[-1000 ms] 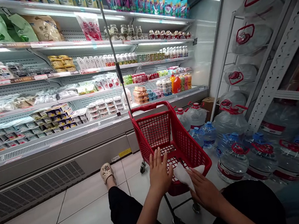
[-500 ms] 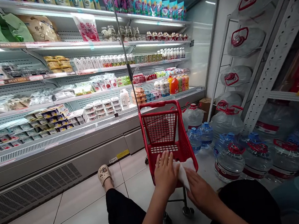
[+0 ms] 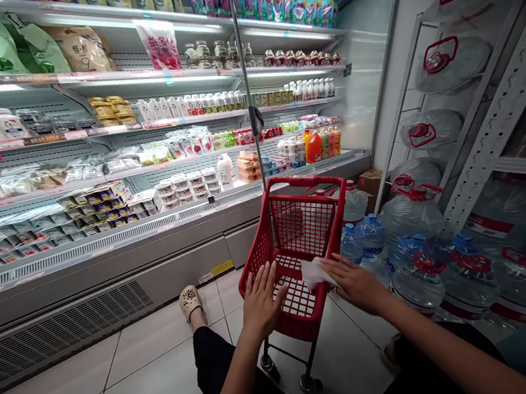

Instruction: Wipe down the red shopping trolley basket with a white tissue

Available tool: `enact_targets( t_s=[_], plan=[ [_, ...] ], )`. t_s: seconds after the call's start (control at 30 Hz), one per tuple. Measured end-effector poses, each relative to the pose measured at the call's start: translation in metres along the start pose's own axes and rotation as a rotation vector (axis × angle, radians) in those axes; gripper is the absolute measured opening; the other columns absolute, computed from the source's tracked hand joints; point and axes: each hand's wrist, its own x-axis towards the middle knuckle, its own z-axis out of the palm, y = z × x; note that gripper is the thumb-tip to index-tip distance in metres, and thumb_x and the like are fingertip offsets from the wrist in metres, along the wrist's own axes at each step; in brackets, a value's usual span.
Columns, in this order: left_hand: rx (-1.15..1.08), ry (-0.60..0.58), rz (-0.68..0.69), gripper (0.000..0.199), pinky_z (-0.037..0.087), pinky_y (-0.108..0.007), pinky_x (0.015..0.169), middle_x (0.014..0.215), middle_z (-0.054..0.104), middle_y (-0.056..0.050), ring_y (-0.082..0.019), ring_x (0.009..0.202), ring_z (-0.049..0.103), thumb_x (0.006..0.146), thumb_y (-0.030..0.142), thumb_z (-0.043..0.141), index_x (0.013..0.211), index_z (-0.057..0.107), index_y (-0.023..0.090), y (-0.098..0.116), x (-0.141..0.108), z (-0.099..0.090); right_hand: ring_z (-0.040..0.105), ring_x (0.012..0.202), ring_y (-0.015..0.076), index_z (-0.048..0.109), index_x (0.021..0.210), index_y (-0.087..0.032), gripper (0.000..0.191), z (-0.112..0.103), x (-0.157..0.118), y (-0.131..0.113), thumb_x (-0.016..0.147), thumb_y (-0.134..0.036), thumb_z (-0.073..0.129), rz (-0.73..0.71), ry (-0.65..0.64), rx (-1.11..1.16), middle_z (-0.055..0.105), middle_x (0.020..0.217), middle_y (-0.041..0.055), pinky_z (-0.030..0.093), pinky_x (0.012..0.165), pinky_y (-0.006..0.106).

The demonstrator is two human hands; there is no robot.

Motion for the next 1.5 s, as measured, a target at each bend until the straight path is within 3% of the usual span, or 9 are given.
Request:
enact_targets(
  t_s=[0.2,0.37,0.5,0.7,0.87,1.07,1.2,1.33,1.5],
  plan=[
    [0.064,-0.051,-0.1,0.062,0.015,-0.051,0.131,0.17,0.03,0.001,-0.02,0.158,0.023,0.109,0.057,0.022,0.166,0.015,0.033,-0.047,0.011,-0.002,0.046,0.147,0.0215,0.05,0.152,-0.016,0.058,0.017,0.023,0.072,0.094,-0.013,0.042,0.115,-0.003,-0.162,0.056,0.154,0.0088,0.031,0.125,0.049],
    [0.143,-0.081,-0.237,0.064,0.005,-0.059,0.13,0.169,0.031,-0.002,-0.024,0.159,0.021,0.107,0.059,0.024,0.166,0.021,0.032,-0.085,0.032,-0.006,0.043,0.148,0.0237,0.044,0.156,-0.014,0.061,0.025,0.027,0.066,0.094,-0.013,0.044,0.146,0.05,-0.181,0.056,0.154,0.0104,0.028,0.127,0.048],
    [0.148,-0.012,-0.299,0.069,0.003,-0.061,0.129,0.169,0.03,-0.006,-0.027,0.159,0.022,0.106,0.062,0.025,0.166,0.02,0.028,-0.068,0.05,0.001,0.043,0.148,0.0238,0.034,0.161,-0.012,0.072,0.042,0.046,0.027,0.09,-0.011,0.047,0.123,0.071,-0.131,0.054,0.155,0.0102,0.027,0.128,0.047],
    [0.013,-0.05,-0.16,0.069,0.03,-0.048,0.126,0.168,0.033,-0.001,-0.022,0.156,0.03,0.106,0.066,0.02,0.164,0.029,0.03,-0.021,0.07,0.015,0.034,0.154,0.0196,0.013,0.167,-0.023,0.089,0.043,0.076,0.004,0.086,-0.006,0.045,0.038,0.032,-0.045,0.038,0.167,0.0026,0.025,0.128,0.047],
    [0.001,-0.104,-0.221,0.071,0.032,-0.051,0.125,0.167,0.035,-0.003,-0.025,0.155,0.033,0.104,0.069,0.021,0.162,0.033,0.031,-0.037,0.085,0.01,0.032,0.155,0.0186,0.009,0.167,-0.03,0.087,0.022,0.057,0.041,0.09,-0.006,0.04,0.054,-0.002,-0.11,0.033,0.169,-0.002,0.021,0.129,0.046],
    [-0.014,-0.064,-0.179,0.07,0.032,-0.053,0.124,0.167,0.036,-0.003,-0.026,0.155,0.034,0.104,0.069,0.023,0.163,0.033,0.032,-0.042,0.1,0.021,0.032,0.155,0.023,0.008,0.167,-0.032,0.082,-0.013,0.002,0.113,0.094,-0.017,0.04,0.248,0.018,-0.25,0.033,0.169,-0.0016,0.016,0.129,0.052],
    [-0.025,-0.024,-0.14,0.07,0.032,-0.052,0.124,0.166,0.038,-0.004,-0.026,0.154,0.036,0.105,0.067,0.024,0.163,0.033,0.03,-0.036,0.104,0.026,0.032,0.154,0.027,0.015,0.168,-0.028,0.075,-0.031,-0.019,0.139,0.096,-0.025,0.036,0.447,0.084,-0.334,0.03,0.17,0.0027,0.015,0.128,0.056],
    [-0.03,0.004,-0.066,0.07,0.03,-0.048,0.126,0.166,0.038,-0.004,-0.024,0.154,0.035,0.105,0.066,0.023,0.163,0.033,0.028,-0.035,0.105,0.024,0.031,0.155,0.0292,0.012,0.168,-0.023,0.079,-0.021,-0.01,0.124,0.095,-0.027,0.041,0.511,0.094,-0.324,0.029,0.171,0.0062,0.019,0.128,0.055],
    [-0.035,0.04,0.018,0.068,0.03,-0.049,0.126,0.166,0.04,-0.003,-0.025,0.153,0.037,0.106,0.065,0.026,0.164,0.029,0.029,-0.037,0.11,0.024,0.033,0.154,0.0269,0.008,0.168,-0.024,0.089,0.022,0.042,0.044,0.089,-0.015,0.046,0.385,0.009,-0.244,0.036,0.168,0.0049,0.024,0.127,0.052]
  ],
)
